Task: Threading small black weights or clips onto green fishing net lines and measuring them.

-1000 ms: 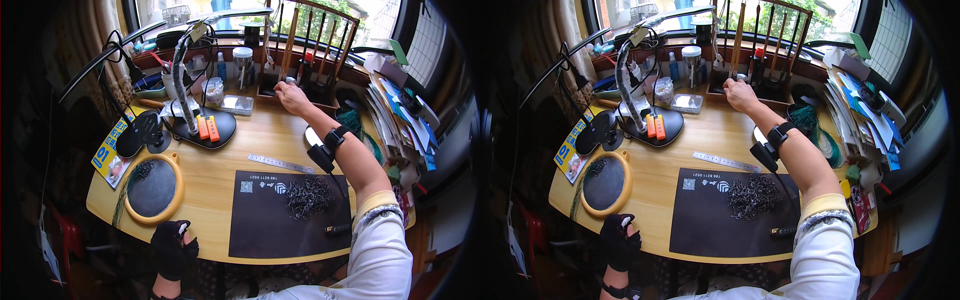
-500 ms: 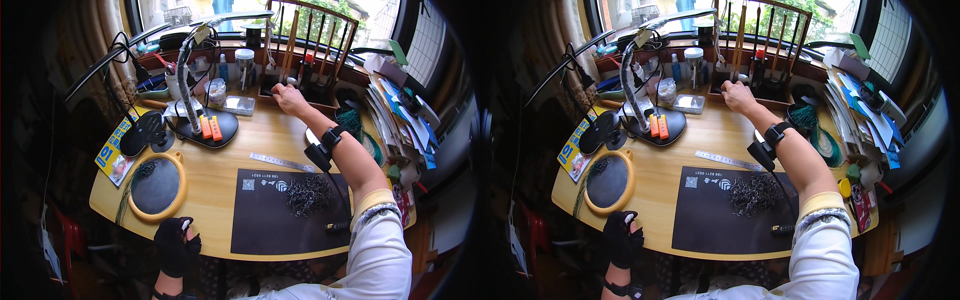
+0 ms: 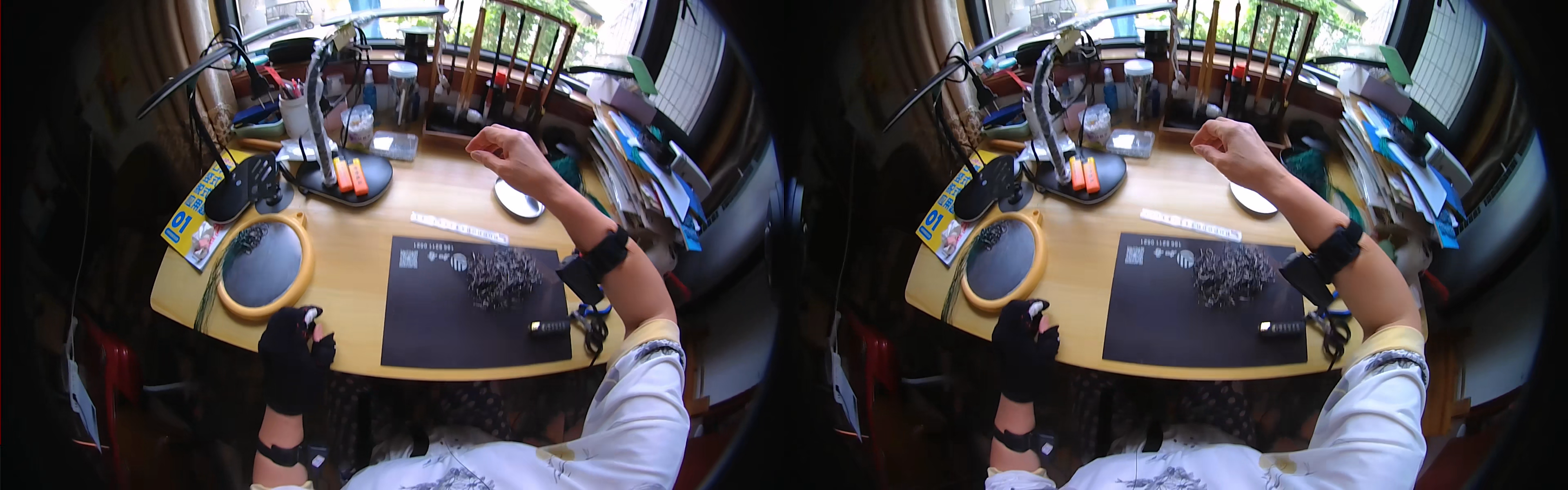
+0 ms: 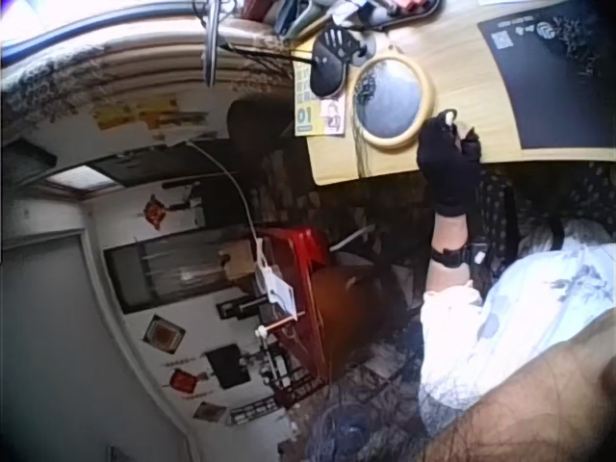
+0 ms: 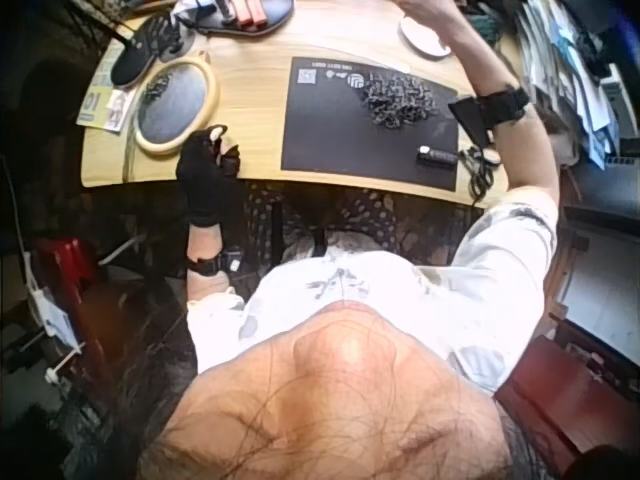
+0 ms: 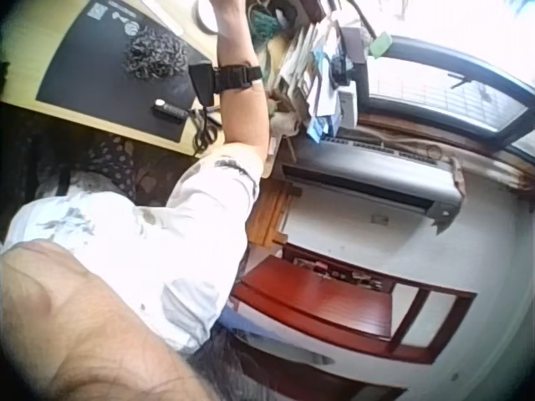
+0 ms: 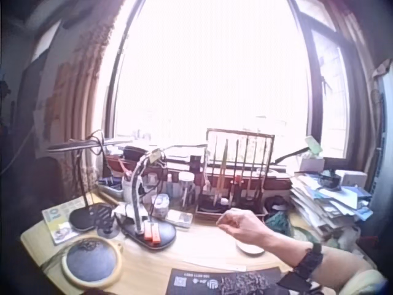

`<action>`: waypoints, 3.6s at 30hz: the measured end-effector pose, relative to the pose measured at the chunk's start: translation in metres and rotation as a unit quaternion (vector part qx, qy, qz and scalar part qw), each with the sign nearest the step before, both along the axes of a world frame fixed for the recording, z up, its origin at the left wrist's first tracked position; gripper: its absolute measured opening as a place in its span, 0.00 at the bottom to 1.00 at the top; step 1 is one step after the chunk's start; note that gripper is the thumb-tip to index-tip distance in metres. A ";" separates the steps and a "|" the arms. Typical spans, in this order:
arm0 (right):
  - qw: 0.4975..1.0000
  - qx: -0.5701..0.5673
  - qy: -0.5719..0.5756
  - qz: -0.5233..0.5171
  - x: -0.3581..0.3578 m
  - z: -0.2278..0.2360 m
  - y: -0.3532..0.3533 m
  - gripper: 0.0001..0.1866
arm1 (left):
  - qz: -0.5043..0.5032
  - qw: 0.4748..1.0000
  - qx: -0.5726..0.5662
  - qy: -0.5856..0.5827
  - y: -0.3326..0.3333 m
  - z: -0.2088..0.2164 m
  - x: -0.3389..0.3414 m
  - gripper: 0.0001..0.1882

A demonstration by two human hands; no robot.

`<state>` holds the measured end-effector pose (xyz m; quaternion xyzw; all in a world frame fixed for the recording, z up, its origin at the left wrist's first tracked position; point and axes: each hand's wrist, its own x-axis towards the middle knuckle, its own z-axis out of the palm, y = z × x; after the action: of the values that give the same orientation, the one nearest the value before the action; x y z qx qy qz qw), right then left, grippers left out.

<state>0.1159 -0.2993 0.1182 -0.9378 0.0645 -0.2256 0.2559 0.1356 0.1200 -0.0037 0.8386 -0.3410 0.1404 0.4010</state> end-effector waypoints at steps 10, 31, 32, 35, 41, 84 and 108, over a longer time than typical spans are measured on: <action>0.986 -0.150 0.005 -0.068 -0.150 0.029 -0.001 0.05 | 0.010 0.998 -0.056 -0.018 -0.004 -0.022 0.004 0.10; 0.886 -0.230 0.313 -0.253 -0.294 -0.027 -0.076 0.31 | 0.025 0.997 -0.058 -0.035 -0.002 -0.040 0.008 0.11; 0.882 -0.226 0.321 -0.263 -0.298 -0.032 -0.078 0.31 | 0.023 0.998 -0.053 -0.037 -0.002 -0.039 0.009 0.11; 0.887 -0.206 0.318 -0.264 -0.305 -0.049 -0.088 0.29 | 0.005 0.998 -0.057 -0.016 0.002 -0.037 0.009 0.11; 0.920 -0.171 0.249 -0.252 -0.307 -0.045 -0.082 0.27 | -0.010 0.993 -0.093 0.066 0.002 -0.021 0.002 0.13; 0.874 0.434 0.147 0.163 -0.159 -0.041 0.154 0.10 | -0.222 0.884 -0.251 0.326 -0.061 0.004 -0.100 0.21; 0.836 0.480 0.213 0.159 -0.151 -0.028 0.152 0.06 | -0.202 0.972 -0.119 -0.007 -0.050 0.012 -0.118 0.27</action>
<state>-0.0348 -0.1478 0.0904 -0.7192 0.0675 0.0824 0.6866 0.0178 0.0702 0.0078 0.6972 -0.4875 0.1020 0.5156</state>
